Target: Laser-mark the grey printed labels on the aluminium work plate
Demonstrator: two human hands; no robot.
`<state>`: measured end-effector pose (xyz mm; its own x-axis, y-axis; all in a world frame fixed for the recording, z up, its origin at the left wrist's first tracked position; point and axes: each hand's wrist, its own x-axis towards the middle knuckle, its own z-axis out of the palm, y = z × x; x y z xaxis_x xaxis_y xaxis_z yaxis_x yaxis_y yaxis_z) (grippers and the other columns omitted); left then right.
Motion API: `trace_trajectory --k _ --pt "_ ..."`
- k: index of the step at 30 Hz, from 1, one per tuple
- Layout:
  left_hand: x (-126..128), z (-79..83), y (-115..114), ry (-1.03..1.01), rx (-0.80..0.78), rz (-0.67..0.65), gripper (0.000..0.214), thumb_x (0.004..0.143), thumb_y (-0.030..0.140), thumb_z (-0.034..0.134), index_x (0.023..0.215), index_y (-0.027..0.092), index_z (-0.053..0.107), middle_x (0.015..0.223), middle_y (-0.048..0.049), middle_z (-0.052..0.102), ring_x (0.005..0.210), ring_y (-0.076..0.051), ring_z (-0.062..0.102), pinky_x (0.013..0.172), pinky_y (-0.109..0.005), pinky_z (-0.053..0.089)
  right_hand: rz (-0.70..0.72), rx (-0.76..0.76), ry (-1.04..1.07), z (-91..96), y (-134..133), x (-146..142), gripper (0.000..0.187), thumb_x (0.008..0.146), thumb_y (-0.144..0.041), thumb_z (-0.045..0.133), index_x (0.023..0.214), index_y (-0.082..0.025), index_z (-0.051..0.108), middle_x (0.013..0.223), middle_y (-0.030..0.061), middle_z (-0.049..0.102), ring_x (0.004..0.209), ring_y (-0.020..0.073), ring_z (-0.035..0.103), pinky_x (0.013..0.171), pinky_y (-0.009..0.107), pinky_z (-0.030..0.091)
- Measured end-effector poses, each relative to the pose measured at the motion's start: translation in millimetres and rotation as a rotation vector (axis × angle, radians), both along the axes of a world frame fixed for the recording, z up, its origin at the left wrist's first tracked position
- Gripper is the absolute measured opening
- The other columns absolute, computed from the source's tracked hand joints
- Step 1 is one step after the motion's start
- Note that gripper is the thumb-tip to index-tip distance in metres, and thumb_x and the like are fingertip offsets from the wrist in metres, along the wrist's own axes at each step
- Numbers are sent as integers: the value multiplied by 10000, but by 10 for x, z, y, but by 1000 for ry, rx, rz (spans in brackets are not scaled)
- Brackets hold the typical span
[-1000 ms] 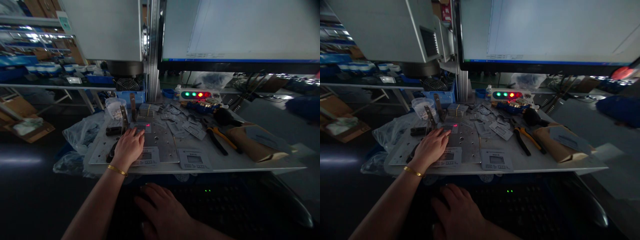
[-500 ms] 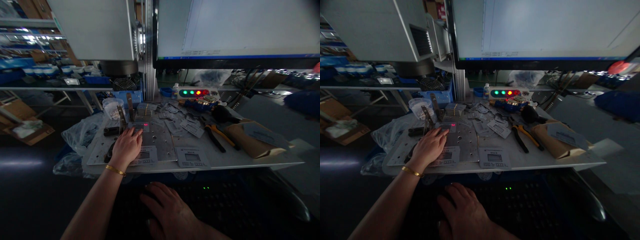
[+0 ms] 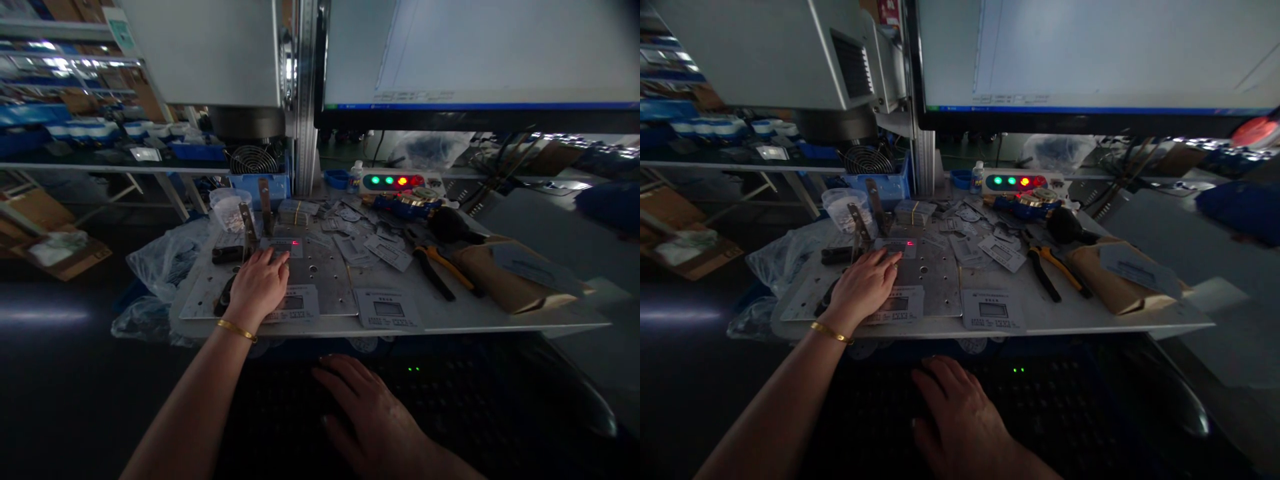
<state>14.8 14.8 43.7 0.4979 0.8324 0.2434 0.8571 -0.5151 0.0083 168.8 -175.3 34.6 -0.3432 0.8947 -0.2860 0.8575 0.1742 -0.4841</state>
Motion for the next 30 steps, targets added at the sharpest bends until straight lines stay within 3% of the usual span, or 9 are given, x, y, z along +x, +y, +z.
trace_trajectory --k 15,22,30 --pt "1 3 -23 8 2 14 453 969 308 255 1317 203 525 1324 -116 557 1200 -252 510 1008 -404 436 32 -137 -70 -20 -36 -202 831 700 -218 650 1464 -170 323 1562 158 204 1429 330 190 1142 542 239" --pt "16 -11 -30 -33 -29 9 452 964 305 264 1311 199 533 1327 -126 549 1190 -269 510 992 -417 435 35 -42 -84 -162 -101 -219 869 677 -219 715 1457 -189 332 1558 151 227 1426 336 193 1138 558 231" --pt "21 -60 -2 -68 -36 -1 452 962 312 266 1305 204 539 1303 -122 562 1181 -276 508 997 -425 425 70 34 -73 -179 -141 -235 886 670 -221 767 1446 -153 343 1529 196 273 1401 365 245 1113 584 277"
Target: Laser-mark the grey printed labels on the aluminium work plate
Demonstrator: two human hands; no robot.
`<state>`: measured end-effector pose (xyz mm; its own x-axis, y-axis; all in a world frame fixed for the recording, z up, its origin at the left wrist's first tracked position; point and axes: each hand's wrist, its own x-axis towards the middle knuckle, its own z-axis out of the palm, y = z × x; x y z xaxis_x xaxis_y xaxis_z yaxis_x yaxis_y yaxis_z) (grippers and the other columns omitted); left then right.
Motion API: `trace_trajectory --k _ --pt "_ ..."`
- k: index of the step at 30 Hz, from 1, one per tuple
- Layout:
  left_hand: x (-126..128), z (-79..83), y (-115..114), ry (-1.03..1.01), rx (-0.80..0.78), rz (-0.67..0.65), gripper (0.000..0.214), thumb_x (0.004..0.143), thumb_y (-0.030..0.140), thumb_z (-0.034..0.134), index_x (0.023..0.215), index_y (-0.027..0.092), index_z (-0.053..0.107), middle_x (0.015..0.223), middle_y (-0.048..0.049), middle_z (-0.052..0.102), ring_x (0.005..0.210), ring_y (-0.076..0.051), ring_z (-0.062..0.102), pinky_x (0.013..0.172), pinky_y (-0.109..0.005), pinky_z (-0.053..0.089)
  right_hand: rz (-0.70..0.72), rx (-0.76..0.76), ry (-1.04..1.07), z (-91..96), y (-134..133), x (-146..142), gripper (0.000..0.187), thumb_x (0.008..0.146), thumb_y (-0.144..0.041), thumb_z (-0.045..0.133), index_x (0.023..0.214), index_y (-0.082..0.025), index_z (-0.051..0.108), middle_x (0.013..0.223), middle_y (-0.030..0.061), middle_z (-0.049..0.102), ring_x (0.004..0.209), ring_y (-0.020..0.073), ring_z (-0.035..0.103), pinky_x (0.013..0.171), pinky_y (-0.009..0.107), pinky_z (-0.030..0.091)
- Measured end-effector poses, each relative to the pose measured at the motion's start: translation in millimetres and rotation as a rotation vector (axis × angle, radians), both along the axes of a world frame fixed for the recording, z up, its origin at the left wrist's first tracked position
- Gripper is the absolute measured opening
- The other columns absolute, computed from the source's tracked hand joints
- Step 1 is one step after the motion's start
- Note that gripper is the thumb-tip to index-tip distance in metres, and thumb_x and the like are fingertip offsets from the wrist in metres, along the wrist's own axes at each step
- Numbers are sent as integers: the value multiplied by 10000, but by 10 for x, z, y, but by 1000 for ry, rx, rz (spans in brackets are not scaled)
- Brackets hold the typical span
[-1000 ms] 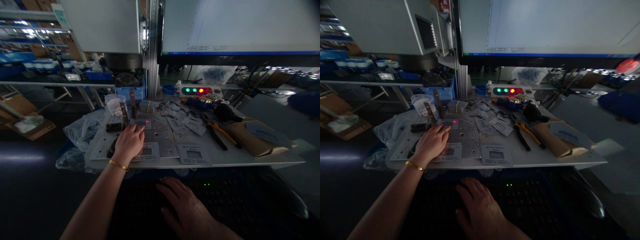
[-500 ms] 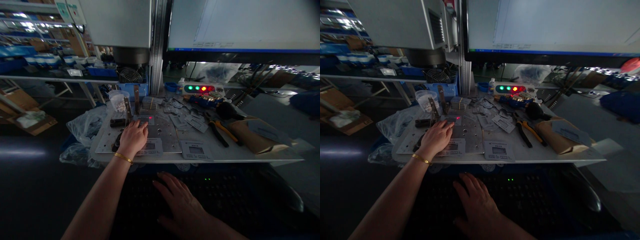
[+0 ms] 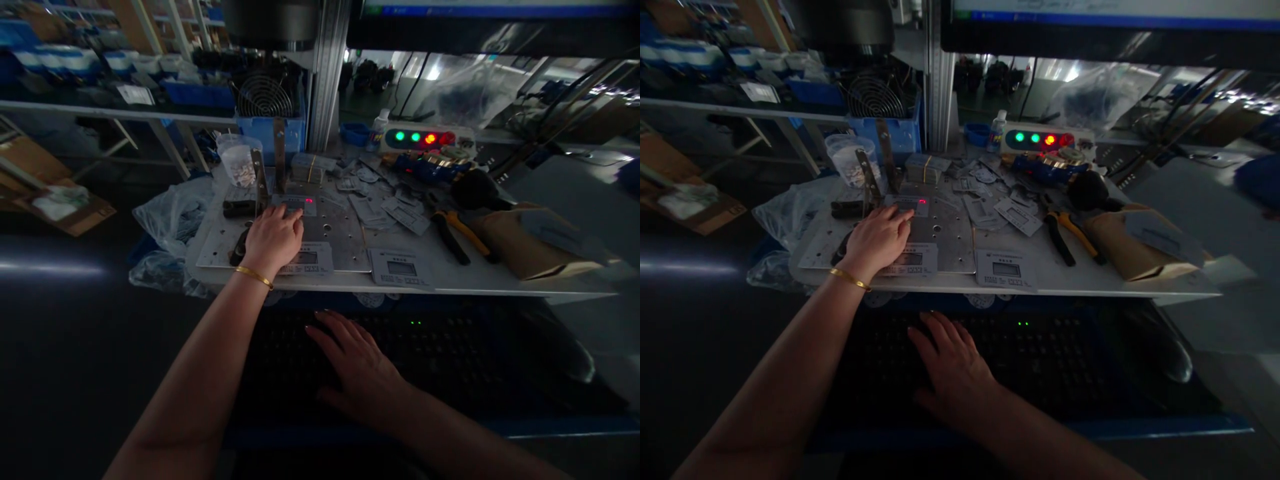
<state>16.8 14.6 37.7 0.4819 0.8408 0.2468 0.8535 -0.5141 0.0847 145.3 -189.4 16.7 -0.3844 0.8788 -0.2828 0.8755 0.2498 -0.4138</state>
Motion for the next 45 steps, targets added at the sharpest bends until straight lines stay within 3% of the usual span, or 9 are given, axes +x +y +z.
trace_trajectory --k 5,13,18,21,26,30,34,41,45 --pt "-2 12 -6 16 -5 8 451 961 313 268 1308 208 538 1310 -120 560 1176 -280 515 998 -434 431 59 -2 28 21 98 -82 895 673 -283 803 1433 -131 354 1515 198 301 1385 358 278 1113 555 302" --pt "7 64 -3 48 14 2 463 951 287 266 1319 184 528 1320 -130 563 1225 -277 500 1039 -436 419 101 223 94 24 447 -357 479 884 -479 550 1216 -135 570 1400 188 452 1306 356 383 1042 555 376" --pt "-10 66 49 56 58 -31 479 943 284 260 1305 152 545 1310 -170 563 1204 -318 524 1017 -470 442 108 300 108 112 484 -285 407 891 -504 518 1060 -147 617 1176 117 614 1095 287 556 890 452 510" --pt "-15 76 67 58 49 -41 488 938 285 261 1308 136 542 1313 -188 558 1189 -345 536 996 -496 458 24 336 195 195 444 -100 335 870 -430 564 1046 -148 606 1026 81 664 922 239 615 774 384 539" --pt "-7 97 65 68 38 -15 497 937 308 253 1322 162 531 1325 -169 555 1209 -338 527 1007 -512 456 -219 634 372 329 454 491 161 897 -240 490 967 -169 616 898 56 676 860 187 619 786 321 504" --pt "0 99 78 106 29 -7 496 940 309 249 1316 163 537 1335 -165 551 1228 -334 516 1022 -511 449 -527 698 198 342 634 1156 136 871 -221 508 927 -201 631 872 43 672 825 173 634 743 290 501" --pt "-12 106 84 132 55 -30 503 944 295 232 1322 144 529 1332 -177 550 1231 -333 518 1026 -502 453 -690 711 83 245 874 1674 152 842 -206 532 940 -175 645 909 75 670 794 207 640 745 345 505" --pt "-22 120 78 115 58 -35 501 940 287 239 1310 136 540 1328 -185 556 1220 -335 529 1035 -504 443 -749 710 10 6 1137 1818 372 794 -218 613 1156 -137 589 1213 133 580 1087 270 587 938 412 473" --pt "-19 123 90 105 46 -40 502 933 286 243 1306 138 545 1318 -186 565 1206 -339 540 1010 -517 464 -744 740 37 -19 1104 1855 336 837 -221 553 1159 -132 585 1206 145 585 1094 263 584 938 419 479"
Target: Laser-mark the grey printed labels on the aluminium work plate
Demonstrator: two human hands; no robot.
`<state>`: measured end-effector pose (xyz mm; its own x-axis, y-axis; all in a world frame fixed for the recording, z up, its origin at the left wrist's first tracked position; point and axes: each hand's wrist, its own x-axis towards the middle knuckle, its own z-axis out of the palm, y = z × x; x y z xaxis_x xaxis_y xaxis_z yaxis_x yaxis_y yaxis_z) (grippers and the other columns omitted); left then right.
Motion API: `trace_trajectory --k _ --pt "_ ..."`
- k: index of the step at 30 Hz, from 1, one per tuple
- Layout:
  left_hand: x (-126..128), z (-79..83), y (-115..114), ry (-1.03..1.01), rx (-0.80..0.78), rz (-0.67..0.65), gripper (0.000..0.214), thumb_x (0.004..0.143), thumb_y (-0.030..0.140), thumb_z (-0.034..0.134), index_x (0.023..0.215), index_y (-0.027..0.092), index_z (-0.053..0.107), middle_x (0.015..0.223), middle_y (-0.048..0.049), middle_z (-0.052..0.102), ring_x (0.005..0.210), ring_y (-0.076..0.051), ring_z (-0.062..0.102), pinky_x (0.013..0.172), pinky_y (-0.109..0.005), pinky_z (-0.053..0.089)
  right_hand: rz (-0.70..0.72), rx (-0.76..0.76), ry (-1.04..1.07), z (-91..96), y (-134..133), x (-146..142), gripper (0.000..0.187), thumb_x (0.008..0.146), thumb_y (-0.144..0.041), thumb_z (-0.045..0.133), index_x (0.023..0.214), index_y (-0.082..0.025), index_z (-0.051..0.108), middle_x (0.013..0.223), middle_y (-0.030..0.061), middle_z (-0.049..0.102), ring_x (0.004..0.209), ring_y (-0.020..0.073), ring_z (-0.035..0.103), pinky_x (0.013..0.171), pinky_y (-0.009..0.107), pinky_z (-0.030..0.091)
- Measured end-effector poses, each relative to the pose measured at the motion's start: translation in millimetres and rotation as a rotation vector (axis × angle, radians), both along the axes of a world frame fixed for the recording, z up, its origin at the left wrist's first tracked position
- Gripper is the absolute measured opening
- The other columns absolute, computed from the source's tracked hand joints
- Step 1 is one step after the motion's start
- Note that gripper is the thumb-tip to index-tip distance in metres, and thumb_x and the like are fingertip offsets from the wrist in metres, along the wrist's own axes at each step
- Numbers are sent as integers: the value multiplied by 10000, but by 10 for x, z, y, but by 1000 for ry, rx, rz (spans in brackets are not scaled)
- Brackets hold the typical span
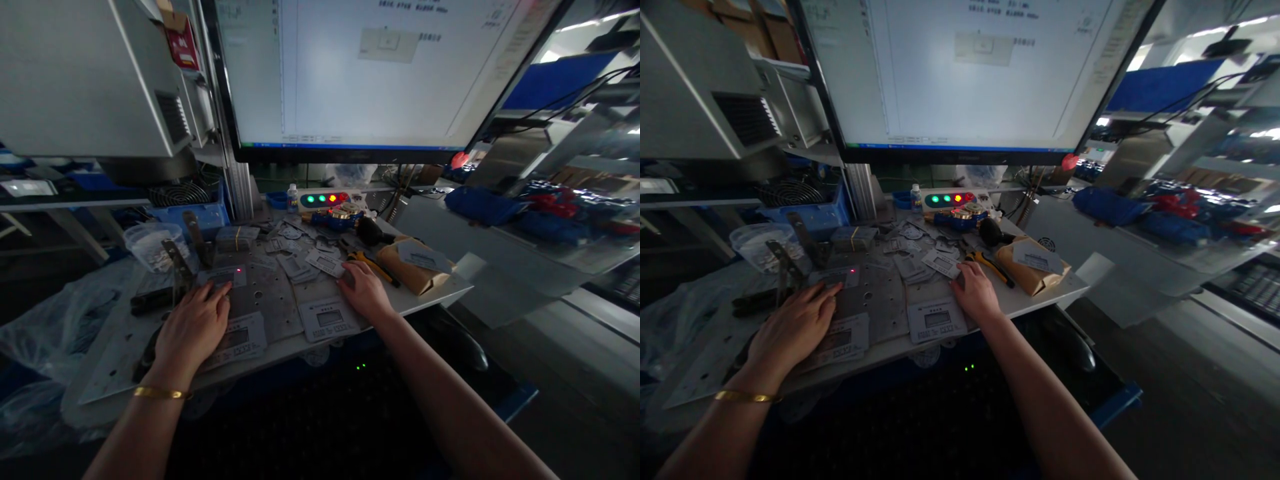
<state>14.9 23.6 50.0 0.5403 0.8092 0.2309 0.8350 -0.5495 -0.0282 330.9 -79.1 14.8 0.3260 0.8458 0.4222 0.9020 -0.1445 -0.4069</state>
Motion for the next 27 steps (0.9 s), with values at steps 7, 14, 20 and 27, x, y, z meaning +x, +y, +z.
trace_trajectory --k 7,14,20,27 --pt "-8 -29 -1 -15 24 -7 489 935 285 259 1299 133 549 1319 -186 561 1194 -335 547 1002 -513 470 292 -72 4 255 -354 -38 97 839 -212 589 893 -226 669 919 29 692 882 186 643 797 328 529" --pt "6 -5 -76 -38 13 42 432 949 283 305 1280 186 565 1318 -135 576 1215 -279 535 1031 -460 457 501 -221 -122 297 -547 -324 361 756 -199 698 1111 -217 634 1209 72 638 1137 248 563 964 445 491" --pt "-4 -16 -77 -26 13 48 422 956 281 311 1285 185 558 1322 -134 570 1218 -268 529 1036 -442 449 512 -216 -204 258 -562 -316 298 806 -192 627 1103 -196 646 1221 92 642 1095 263 600 918 465 533" --pt "7 3 -89 -24 -28 65 434 962 281 294 1303 184 544 1346 -133 550 1245 -279 506 1054 -439 429 531 -181 -229 260 -595 -319 263 896 -251 514 1116 -205 651 1182 89 668 1032 245 651 862 440 574"
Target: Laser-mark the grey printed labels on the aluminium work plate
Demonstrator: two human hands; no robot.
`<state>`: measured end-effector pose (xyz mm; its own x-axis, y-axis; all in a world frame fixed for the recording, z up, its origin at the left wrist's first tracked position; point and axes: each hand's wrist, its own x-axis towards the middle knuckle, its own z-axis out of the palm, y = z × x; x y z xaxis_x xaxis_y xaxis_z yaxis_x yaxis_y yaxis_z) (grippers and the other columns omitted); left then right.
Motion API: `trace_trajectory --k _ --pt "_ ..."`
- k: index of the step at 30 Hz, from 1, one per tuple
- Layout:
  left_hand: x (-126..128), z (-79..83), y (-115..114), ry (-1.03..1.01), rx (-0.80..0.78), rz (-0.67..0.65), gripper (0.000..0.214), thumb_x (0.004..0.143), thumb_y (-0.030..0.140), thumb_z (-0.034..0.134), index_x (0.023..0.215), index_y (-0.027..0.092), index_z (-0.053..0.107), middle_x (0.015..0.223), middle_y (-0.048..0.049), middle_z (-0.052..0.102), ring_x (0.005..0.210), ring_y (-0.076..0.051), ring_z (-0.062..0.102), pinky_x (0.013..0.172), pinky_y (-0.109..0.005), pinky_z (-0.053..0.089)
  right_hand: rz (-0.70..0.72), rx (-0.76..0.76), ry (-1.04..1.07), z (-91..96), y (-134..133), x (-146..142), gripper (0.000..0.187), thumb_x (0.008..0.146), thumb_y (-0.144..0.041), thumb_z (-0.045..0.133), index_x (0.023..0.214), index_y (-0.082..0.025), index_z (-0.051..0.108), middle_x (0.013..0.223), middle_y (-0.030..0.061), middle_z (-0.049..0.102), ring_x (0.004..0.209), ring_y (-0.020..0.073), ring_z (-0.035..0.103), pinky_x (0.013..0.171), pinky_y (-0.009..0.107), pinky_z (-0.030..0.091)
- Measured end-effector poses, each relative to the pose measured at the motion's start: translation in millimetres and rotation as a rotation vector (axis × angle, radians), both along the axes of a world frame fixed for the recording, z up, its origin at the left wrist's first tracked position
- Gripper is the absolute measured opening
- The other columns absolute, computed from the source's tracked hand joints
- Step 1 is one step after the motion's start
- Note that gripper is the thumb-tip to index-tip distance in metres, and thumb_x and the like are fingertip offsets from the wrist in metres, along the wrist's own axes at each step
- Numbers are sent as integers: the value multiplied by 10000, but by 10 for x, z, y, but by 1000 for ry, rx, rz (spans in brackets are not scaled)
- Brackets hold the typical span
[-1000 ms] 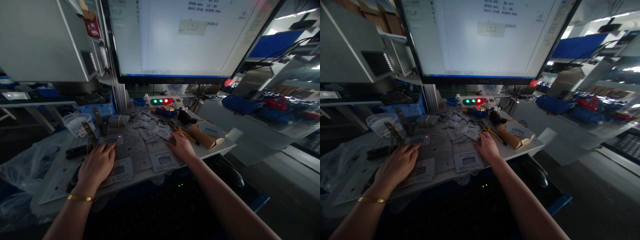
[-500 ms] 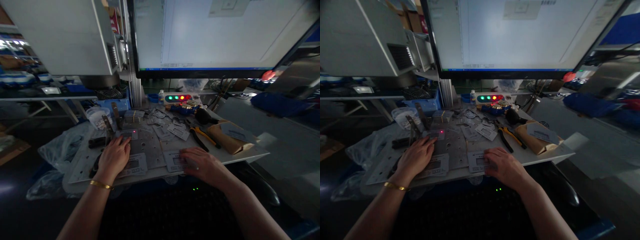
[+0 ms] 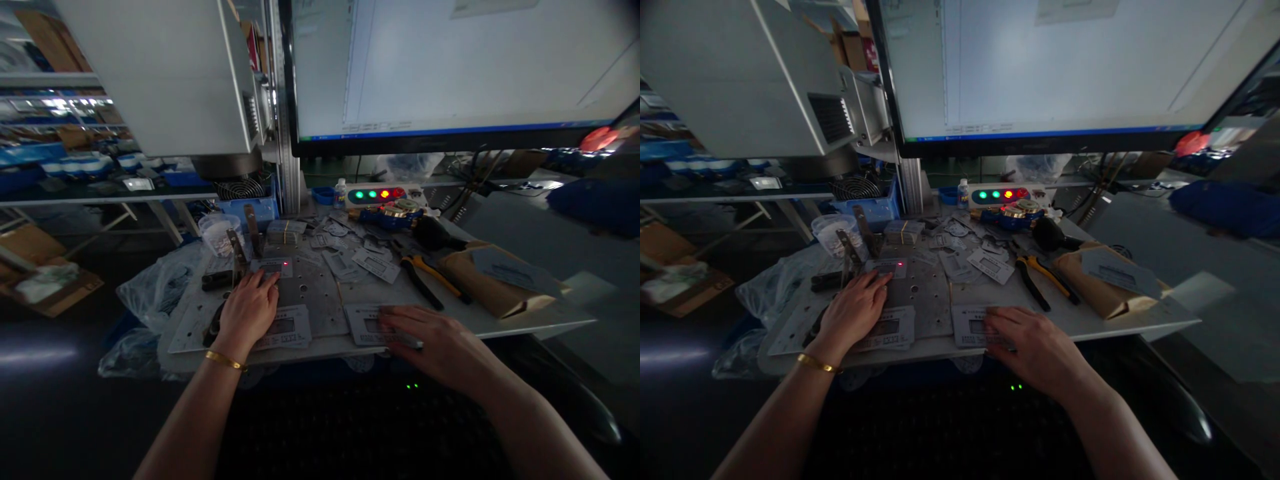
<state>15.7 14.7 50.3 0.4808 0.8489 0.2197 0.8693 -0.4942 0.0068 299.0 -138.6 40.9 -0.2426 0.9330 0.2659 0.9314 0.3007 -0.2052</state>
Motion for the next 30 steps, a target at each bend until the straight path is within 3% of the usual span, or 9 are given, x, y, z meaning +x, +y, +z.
trace_trajectory --k 9,15,25,30 --pt "-7 9 -3 6 -13 7 421 961 281 319 1309 188 538 1346 -131 548 1245 -277 501 1047 -440 434 18 89 -9 34 -15 -19 304 952 -243 390 1100 -229 655 1084 45 716 935 194 698 780 349 603" --pt "3 7 8 -5 -39 21 420 964 280 317 1311 195 538 1353 -125 543 1253 -282 492 1056 -443 426 -22 331 -111 69 13 -46 288 966 -206 368 985 -167 653 885 37 744 700 162 711 594 267 570" --pt "-6 -8 16 1 -26 2 417 961 272 332 1319 185 527 1340 -133 551 1255 -280 493 1060 -445 422 -137 634 -99 57 3 -55 151 962 -193 496 1018 -179 636 897 7 736 764 125 700 760 231 497" --pt "15 20 36 -36 -49 23 409 960 269 334 1303 196 545 1335 -133 554 1257 -289 491 1054 -465 428 -164 665 -47 51 24 -31 154 955 -195 509 1014 -171 648 890 14 738 759 127 701 748 226 499"
